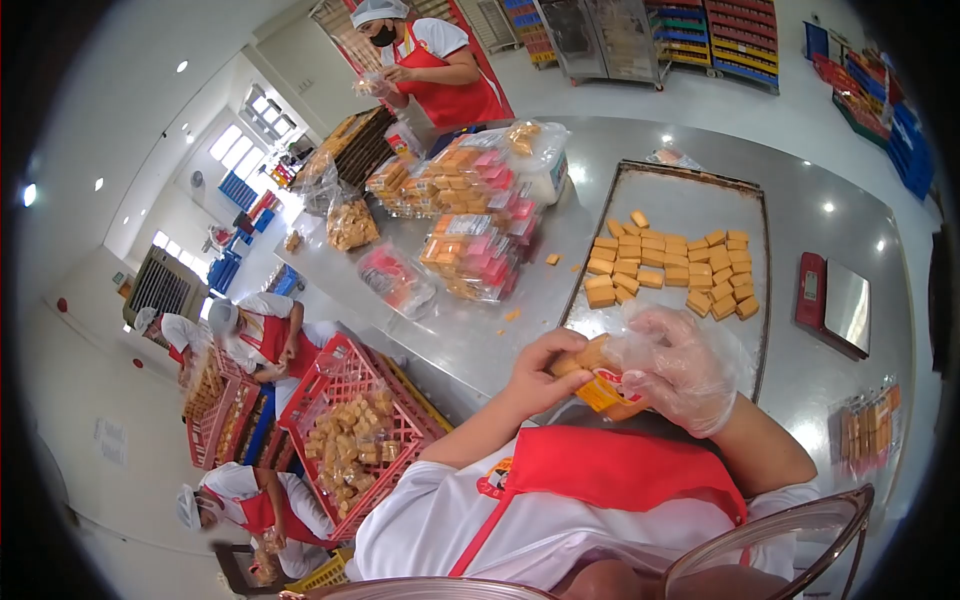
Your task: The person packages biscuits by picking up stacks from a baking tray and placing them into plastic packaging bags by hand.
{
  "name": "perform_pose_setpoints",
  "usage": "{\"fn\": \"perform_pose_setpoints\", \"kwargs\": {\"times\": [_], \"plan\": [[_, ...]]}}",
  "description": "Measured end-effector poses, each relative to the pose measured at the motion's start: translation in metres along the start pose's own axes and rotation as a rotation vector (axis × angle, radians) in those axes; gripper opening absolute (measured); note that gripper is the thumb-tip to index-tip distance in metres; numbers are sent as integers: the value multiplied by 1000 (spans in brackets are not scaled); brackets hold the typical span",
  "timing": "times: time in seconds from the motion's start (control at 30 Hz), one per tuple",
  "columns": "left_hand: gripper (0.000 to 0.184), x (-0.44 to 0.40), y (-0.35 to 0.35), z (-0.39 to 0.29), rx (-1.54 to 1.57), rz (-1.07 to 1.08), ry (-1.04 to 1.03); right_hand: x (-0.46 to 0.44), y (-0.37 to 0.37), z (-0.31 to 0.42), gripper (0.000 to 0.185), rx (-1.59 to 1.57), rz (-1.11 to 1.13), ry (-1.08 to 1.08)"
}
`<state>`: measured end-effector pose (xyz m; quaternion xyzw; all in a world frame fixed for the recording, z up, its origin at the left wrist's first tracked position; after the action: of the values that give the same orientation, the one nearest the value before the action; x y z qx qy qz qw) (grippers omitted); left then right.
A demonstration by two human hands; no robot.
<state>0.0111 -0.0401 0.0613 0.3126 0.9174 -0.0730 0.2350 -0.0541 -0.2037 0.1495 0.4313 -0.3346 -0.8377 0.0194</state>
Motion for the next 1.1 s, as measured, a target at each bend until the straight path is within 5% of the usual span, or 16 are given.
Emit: {"fn": "perform_pose_setpoints", "kwargs": {"times": [0.2, 0.3, 0.4, 0.53, 0.63, 0.67, 0.73, 0.87, 1.1], "plan": [[31, 8, -2, -11, -148, 170, 35, 9, -4, -3, 23, -216, 89, -68], [31, 9, -8, -20, -238, 270, 65, 14, -18, -1, 24, -229, 347, -124], [28, 12, -10, -26, -316, 319, 77, 19, -23, 6, 25, -180, 386, 52], [26, 17, -1, -37, -287, 331, 72, 31, -25, -8, 22, -553, 424, 35], [24, 21, 27, -43, -283, 172, 25, 34, -3, -73, 19, -538, 255, -214], [24, 24, 36, -47, -300, 110, 4, 24, 9, -85, 18, -85, 376, -313], [28, 28, 55, -58, -357, -39, -48, 35, 4, -127, 15, 140, 388, -374], [38, 44, 105, -65, -25, -446, -251, 45, -17, -144, 10, 21, 436, -206], [39, 49, 117, -72, -33, -449, -231, 71, -55, -107, 9, -87, 849, -275]]}}
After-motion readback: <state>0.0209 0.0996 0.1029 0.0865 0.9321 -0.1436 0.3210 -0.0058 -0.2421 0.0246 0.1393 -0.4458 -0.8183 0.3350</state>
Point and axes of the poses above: each hand's wrist, its own x-axis away from the middle knuckle, its own y-axis out of the back of the hand, z = x × y, the point moved 6 cm from there along -x, towards the middle knuckle, and after that the axes turned 5 degrees about y, right-handed, at the moved point
